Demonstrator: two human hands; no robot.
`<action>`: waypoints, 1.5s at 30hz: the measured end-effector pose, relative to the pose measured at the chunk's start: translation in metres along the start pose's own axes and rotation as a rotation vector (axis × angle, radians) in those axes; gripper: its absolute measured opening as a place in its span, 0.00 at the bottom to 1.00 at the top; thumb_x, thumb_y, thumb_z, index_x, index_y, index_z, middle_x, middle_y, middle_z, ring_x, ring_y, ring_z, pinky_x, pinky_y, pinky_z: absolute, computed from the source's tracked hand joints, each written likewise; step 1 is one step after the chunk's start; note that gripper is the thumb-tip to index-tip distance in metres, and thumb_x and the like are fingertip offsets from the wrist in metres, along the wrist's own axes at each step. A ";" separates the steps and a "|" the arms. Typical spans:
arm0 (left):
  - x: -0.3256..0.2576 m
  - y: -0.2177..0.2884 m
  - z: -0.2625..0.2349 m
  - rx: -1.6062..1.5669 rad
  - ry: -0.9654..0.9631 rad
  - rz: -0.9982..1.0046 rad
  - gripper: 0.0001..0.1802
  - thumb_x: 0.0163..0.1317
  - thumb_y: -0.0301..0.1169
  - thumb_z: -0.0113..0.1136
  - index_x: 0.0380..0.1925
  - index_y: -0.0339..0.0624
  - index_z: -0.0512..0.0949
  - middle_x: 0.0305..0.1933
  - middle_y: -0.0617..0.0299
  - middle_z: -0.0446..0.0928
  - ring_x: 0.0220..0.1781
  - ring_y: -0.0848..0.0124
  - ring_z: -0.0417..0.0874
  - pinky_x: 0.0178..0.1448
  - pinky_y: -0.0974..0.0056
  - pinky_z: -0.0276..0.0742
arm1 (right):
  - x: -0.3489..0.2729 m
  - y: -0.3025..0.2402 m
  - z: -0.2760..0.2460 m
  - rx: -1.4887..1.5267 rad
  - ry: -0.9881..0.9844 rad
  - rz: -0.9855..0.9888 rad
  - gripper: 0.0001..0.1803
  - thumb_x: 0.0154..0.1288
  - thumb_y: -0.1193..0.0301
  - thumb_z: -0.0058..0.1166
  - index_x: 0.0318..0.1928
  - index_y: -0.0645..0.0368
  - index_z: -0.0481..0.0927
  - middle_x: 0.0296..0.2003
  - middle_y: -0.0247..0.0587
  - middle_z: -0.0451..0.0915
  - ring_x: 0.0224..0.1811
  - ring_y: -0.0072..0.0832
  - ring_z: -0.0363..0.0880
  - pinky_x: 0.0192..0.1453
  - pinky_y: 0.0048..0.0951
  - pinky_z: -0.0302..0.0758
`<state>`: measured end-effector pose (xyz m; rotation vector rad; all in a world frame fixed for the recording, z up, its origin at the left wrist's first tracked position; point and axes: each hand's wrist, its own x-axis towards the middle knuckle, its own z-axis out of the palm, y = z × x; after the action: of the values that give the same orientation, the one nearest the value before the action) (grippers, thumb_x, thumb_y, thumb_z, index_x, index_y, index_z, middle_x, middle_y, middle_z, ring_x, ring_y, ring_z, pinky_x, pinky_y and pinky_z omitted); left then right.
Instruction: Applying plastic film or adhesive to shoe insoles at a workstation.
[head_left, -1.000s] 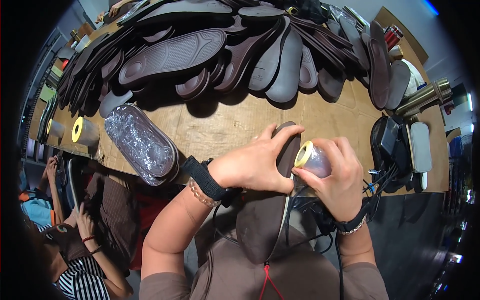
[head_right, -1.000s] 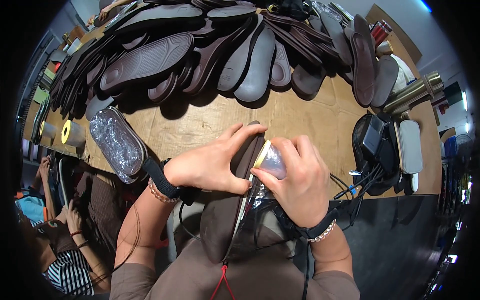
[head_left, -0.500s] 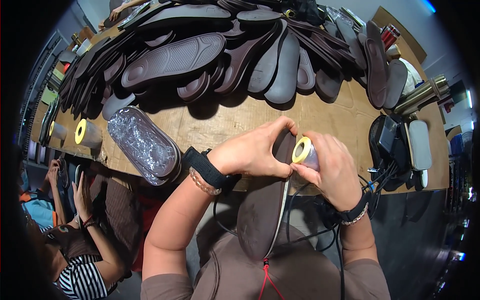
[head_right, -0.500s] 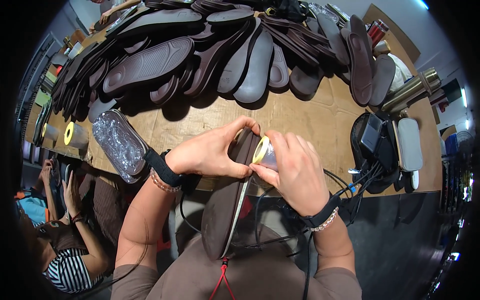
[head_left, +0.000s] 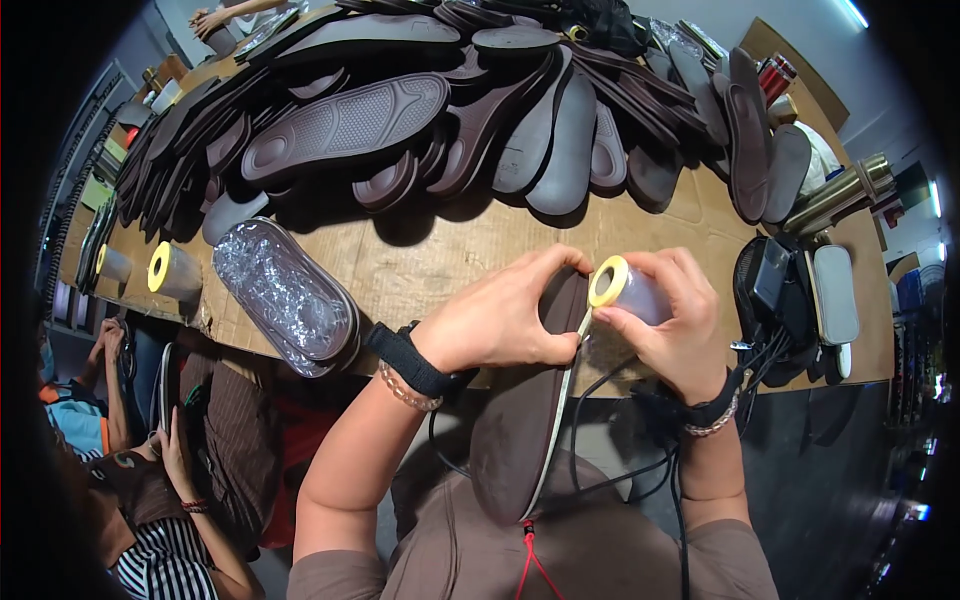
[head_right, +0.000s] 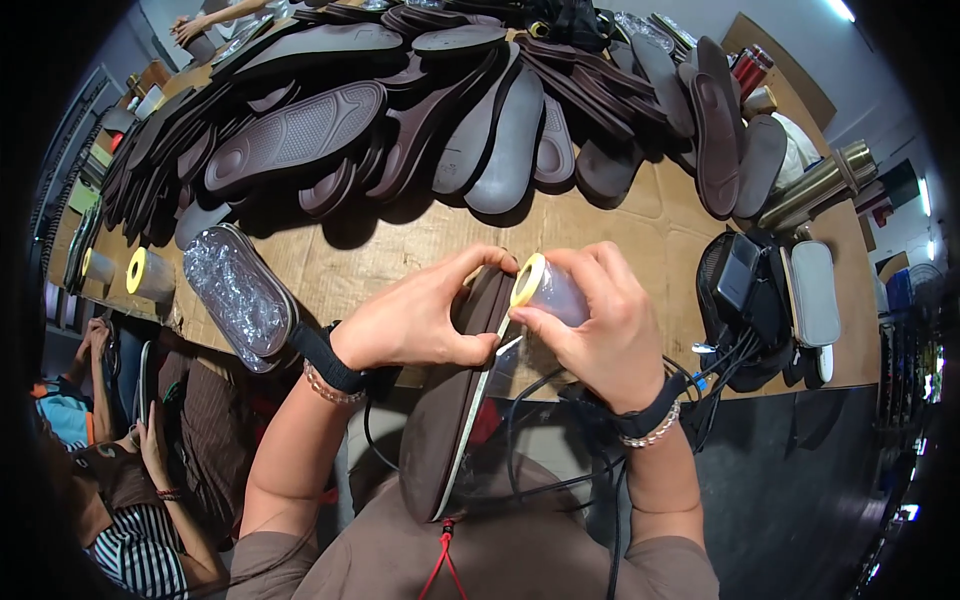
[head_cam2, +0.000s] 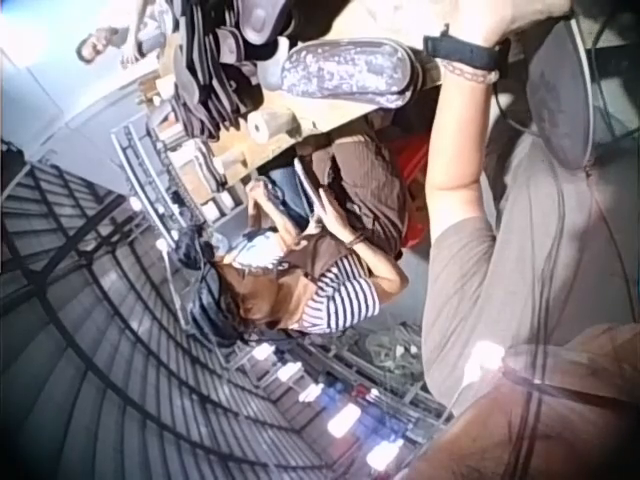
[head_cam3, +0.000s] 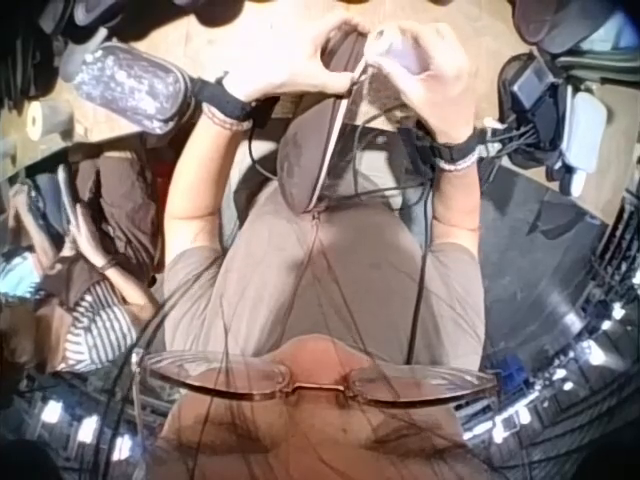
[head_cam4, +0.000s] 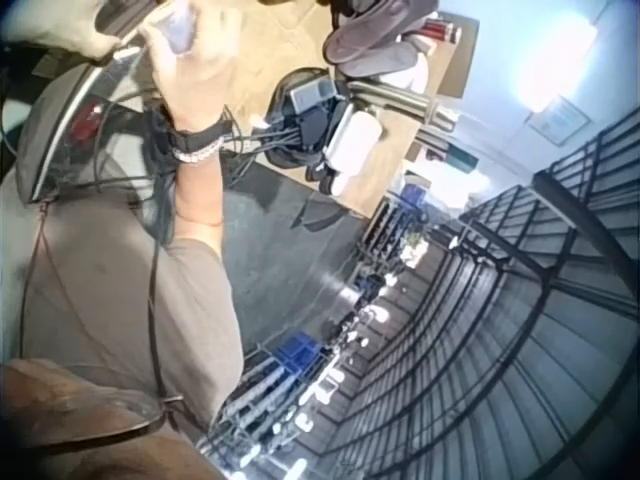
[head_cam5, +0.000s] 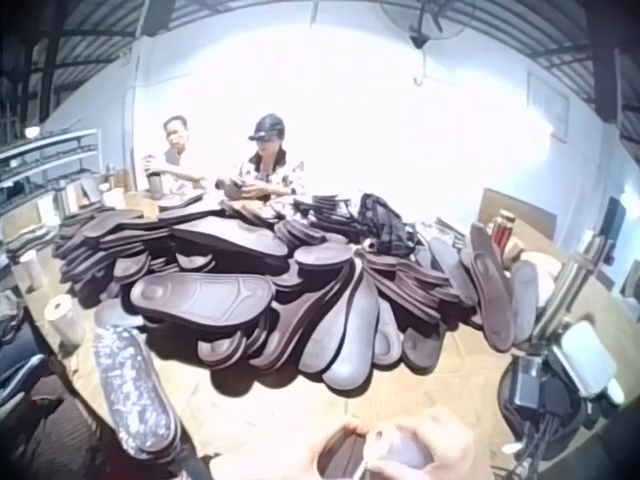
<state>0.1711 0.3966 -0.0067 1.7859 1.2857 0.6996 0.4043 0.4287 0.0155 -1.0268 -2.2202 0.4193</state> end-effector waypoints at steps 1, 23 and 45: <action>0.000 0.001 0.000 0.018 0.004 -0.012 0.39 0.52 0.42 0.73 0.65 0.50 0.72 0.33 0.51 0.80 0.38 0.56 0.84 0.46 0.56 0.79 | -0.001 0.002 0.005 0.001 -0.002 0.002 0.25 0.53 0.65 0.82 0.50 0.59 0.86 0.42 0.45 0.81 0.40 0.47 0.84 0.46 0.44 0.81; -0.005 -0.005 0.008 -0.055 0.069 0.040 0.41 0.54 0.37 0.71 0.71 0.48 0.72 0.54 0.49 0.83 0.49 0.57 0.85 0.56 0.56 0.82 | -0.005 -0.005 0.020 -0.233 0.130 -0.003 0.27 0.51 0.64 0.81 0.51 0.57 0.85 0.42 0.44 0.78 0.44 0.44 0.82 0.46 0.43 0.80; 0.019 -0.020 -0.001 -0.114 -0.206 -0.094 0.63 0.50 0.41 0.72 0.85 0.41 0.50 0.67 0.39 0.77 0.65 0.53 0.81 0.72 0.57 0.75 | -0.014 -0.004 0.025 -0.273 0.156 -0.025 0.30 0.53 0.62 0.79 0.55 0.57 0.82 0.47 0.46 0.78 0.48 0.47 0.81 0.50 0.45 0.79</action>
<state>0.1664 0.4184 -0.0237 1.6478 1.1599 0.5116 0.3919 0.4150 -0.0064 -1.1286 -2.1851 0.0217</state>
